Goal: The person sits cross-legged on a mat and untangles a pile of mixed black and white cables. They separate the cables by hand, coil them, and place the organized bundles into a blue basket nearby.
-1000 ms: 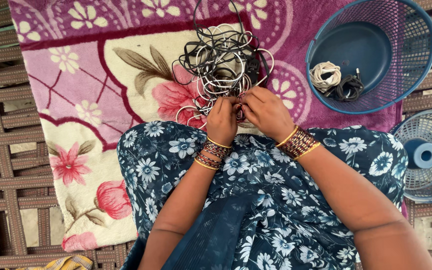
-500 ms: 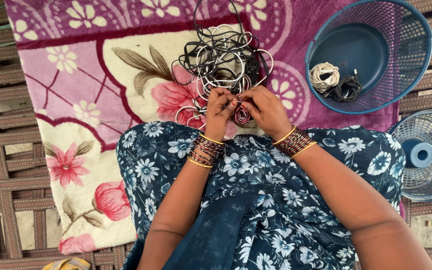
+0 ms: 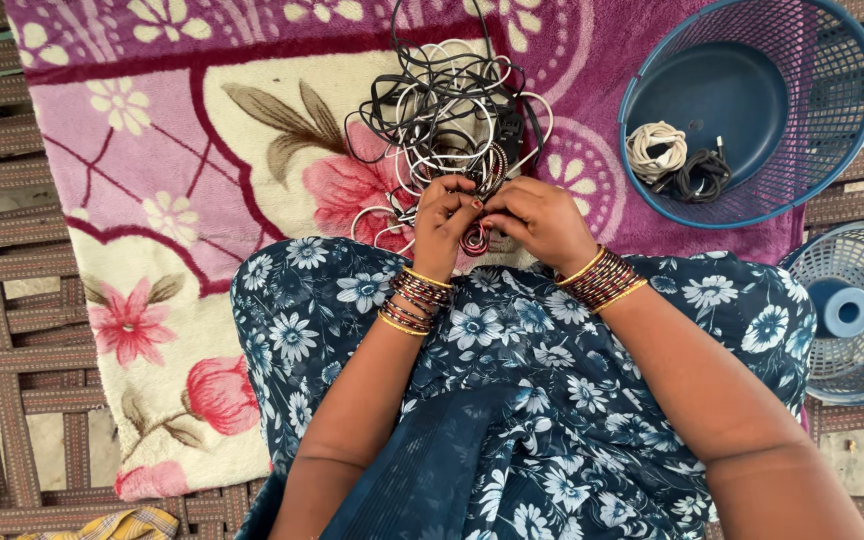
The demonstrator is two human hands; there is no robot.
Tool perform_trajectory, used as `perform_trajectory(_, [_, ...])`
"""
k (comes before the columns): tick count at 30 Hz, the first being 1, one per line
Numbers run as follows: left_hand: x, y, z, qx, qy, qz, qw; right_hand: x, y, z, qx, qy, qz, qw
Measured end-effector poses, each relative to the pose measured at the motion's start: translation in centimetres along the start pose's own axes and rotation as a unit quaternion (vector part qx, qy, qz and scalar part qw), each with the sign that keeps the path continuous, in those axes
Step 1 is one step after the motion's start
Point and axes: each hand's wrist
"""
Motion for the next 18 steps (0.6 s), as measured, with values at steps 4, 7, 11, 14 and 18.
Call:
perform_trajectory(4, [-0.1,0.1,0.6,-0.066,-0.023,0.002,0.998,0.1,-0.1,0.4,-0.063,-0.013,0.020,0.998])
perform_trajectory(7, [0.1,0.1,0.8,-0.132,-0.062,0.020,0.989,-0.1,0.0,0.8,-0.105,-0.031,0.013,0.994])
perform_trajectory(11, [0.3,0.2,0.6,-0.246,-0.133,0.028,0.960,-0.1,-0.1,1.0,-0.151,-0.063,0.002,0.986])
perform_trajectory(14, [0.4,0.2,0.2,-0.272,-0.141,0.034,0.951,-0.3,-0.1,1.0,-0.176,-0.101,-0.029,0.979])
perform_trajectory(18, [0.5,0.6,-0.8,-0.157,-0.042,0.021,0.986,-0.3,-0.1,1.2,-0.152,-0.050,-0.051,0.986])
Point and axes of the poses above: each hand's wrist, its own x-axis towards the middle knuckle, its own y-axis out of the palm, z = x × y
